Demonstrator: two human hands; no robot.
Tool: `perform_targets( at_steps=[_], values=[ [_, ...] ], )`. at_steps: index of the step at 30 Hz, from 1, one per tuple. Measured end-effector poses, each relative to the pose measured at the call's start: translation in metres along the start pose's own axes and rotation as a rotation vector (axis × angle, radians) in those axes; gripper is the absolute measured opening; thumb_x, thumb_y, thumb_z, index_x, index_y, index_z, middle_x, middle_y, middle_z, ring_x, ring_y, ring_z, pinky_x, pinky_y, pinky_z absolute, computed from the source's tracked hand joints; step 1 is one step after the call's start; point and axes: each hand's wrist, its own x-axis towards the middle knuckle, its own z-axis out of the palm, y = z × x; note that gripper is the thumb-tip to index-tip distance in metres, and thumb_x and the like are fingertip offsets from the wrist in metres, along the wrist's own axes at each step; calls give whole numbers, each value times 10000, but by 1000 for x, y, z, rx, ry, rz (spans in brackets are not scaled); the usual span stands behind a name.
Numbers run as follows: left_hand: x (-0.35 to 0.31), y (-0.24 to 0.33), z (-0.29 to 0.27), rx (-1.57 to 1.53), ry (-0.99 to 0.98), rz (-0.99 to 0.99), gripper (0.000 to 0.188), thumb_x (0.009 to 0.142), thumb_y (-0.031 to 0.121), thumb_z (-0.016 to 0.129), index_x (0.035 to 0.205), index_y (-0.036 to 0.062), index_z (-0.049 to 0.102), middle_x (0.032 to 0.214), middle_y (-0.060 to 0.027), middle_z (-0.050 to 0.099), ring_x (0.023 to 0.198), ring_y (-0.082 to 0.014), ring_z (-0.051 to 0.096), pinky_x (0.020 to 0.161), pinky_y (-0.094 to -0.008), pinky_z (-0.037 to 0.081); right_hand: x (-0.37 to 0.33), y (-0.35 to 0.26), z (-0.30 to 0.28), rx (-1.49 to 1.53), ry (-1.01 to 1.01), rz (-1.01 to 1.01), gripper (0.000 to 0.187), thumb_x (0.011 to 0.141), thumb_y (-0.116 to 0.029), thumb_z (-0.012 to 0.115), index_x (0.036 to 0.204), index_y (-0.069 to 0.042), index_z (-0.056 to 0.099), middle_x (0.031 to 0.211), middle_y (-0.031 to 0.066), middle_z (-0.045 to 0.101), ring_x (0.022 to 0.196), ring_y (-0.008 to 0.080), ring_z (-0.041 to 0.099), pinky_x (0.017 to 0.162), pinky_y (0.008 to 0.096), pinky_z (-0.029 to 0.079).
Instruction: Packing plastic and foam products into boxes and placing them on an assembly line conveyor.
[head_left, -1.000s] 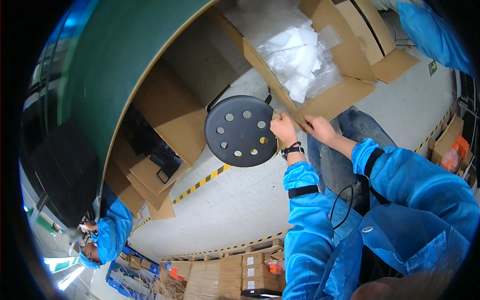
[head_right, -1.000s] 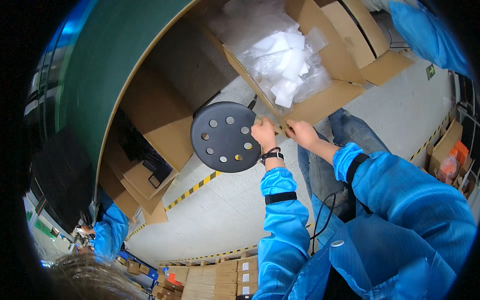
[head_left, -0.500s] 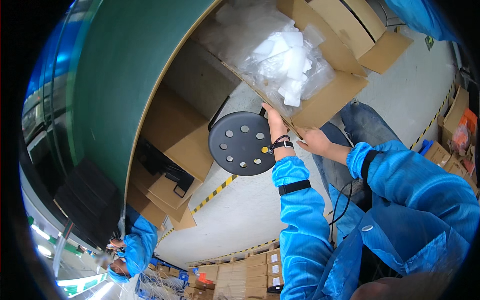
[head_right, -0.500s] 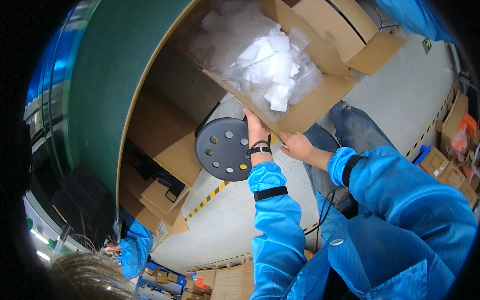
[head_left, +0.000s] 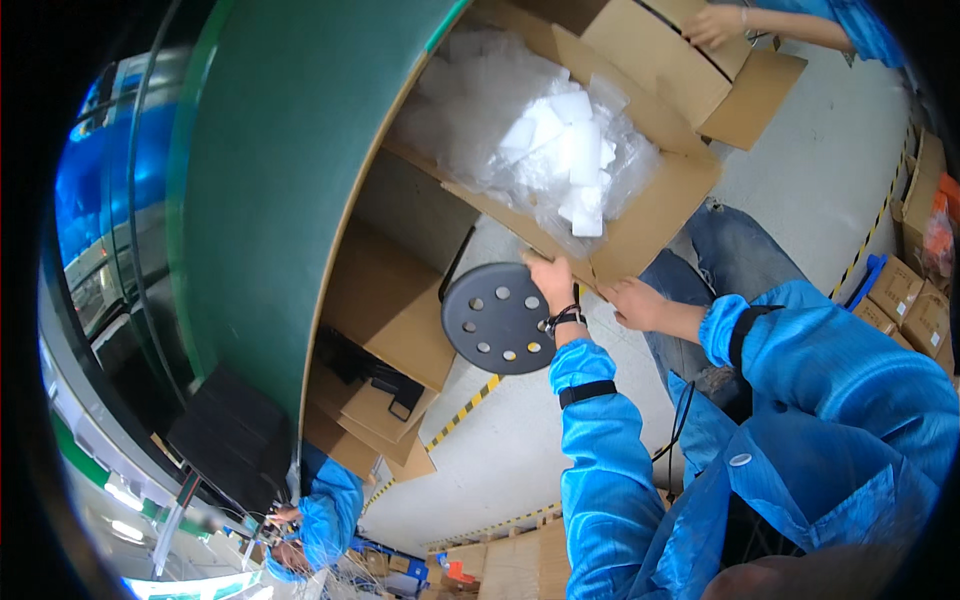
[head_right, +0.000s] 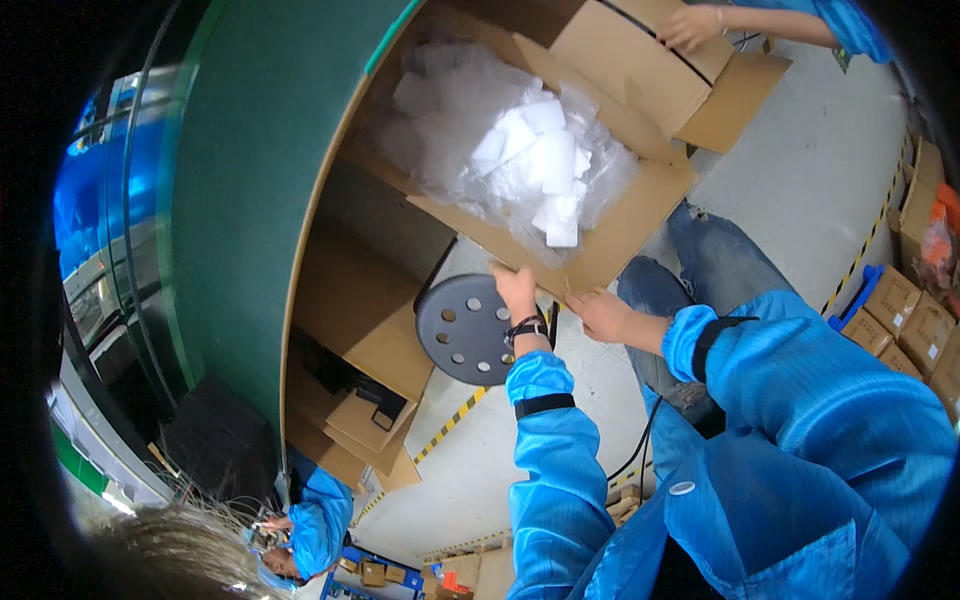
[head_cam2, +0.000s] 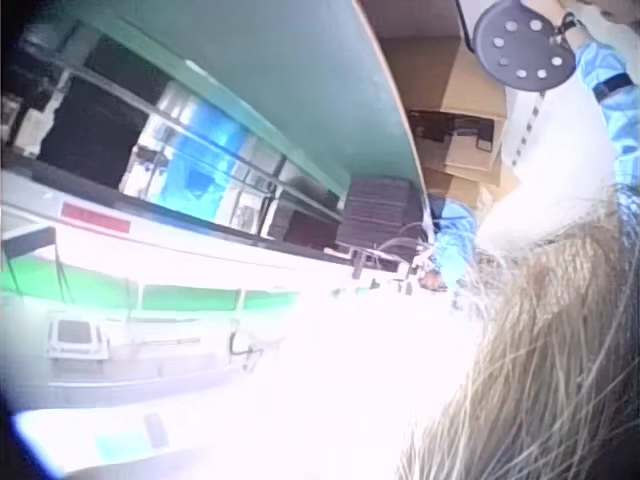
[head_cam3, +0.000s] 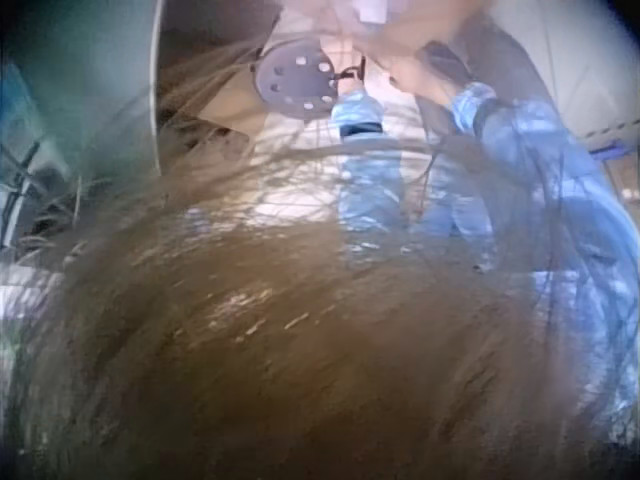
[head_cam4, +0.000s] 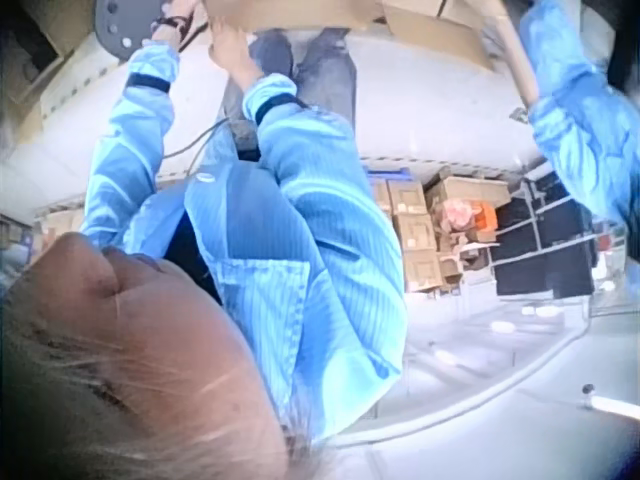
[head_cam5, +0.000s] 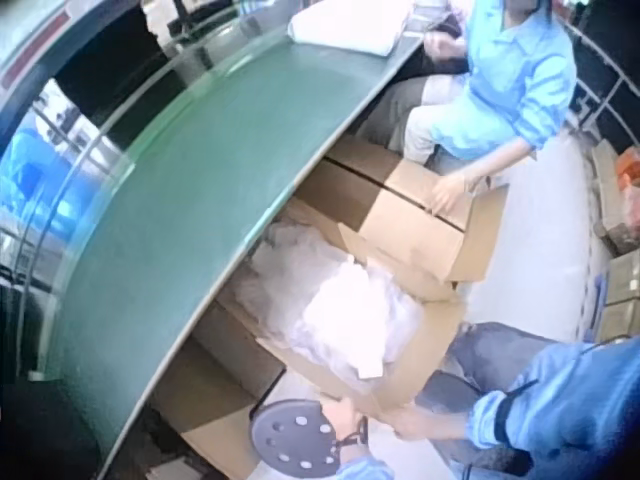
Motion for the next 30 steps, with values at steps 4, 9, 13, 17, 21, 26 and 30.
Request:
perform_targets(
  at_steps=[4,9,13,17,21,26,30],
  values=[
    [29,-9,-13,-39,104,57,330,817,192,548,973,-99,539,927,-304,608,908,-467,575,786,-486,451,-24,7,-21,148,8,-102,610,752,-97,580,1317,12,379,1174,228,539,1077,356,527,949,417,411],
    [31,16,9,62,73,31,294,769,86,546,1004,-88,570,954,-292,622,938,-444,585,811,-461,458,-91,66,-69,268,142,61,497,769,-90,552,1252,-19,458,1196,206,539,1087,354,531,918,427,440],
    [70,3,-1,-292,116,29,378,821,152,572,1109,-94,551,1008,-300,617,977,-396,599,847,-416,452,-142,119,-81,269,214,179,446,764,-82,567,1200,-7,511,1171,207,560,1089,352,540,930,410,441],
    [118,19,-9,56,47,-7,344,815,205,576,955,-105,624,964,-312,622,957,-433,594,839,-444,461,-199,148,-93,445,242,380,442,747,-48,542,1184,20,525,1150,208,576,1078,320,562,931,383,450],
    [137,6,-6,91,204,17,314,760,193,578,876,-92,637,853,-286,641,846,-439,618,761,-452,487,-249,168,-75,506,289,453,449,734,-33,529,1177,32,522,1118,202,595,1052,301,579,924,373,458],
    [134,32,-11,91,287,197,219,722,155,589,791,-43,651,763,-255,649,768,-408,641,708,-451,506,-334,174,-41,605,398,782,351,742,-48,541,1087,9,570,995,165,640,934,269,622,852,362,488],
    [144,10,-52,134,356,127,172,705,111,584,763,-44,635,787,-258,647,798,-395,645,708,-458,511,-368,195,-2,712,403,946,277,750,-51,547,1018,0,596,913,139,645,853,235,622,808,353,497]
  ],
)
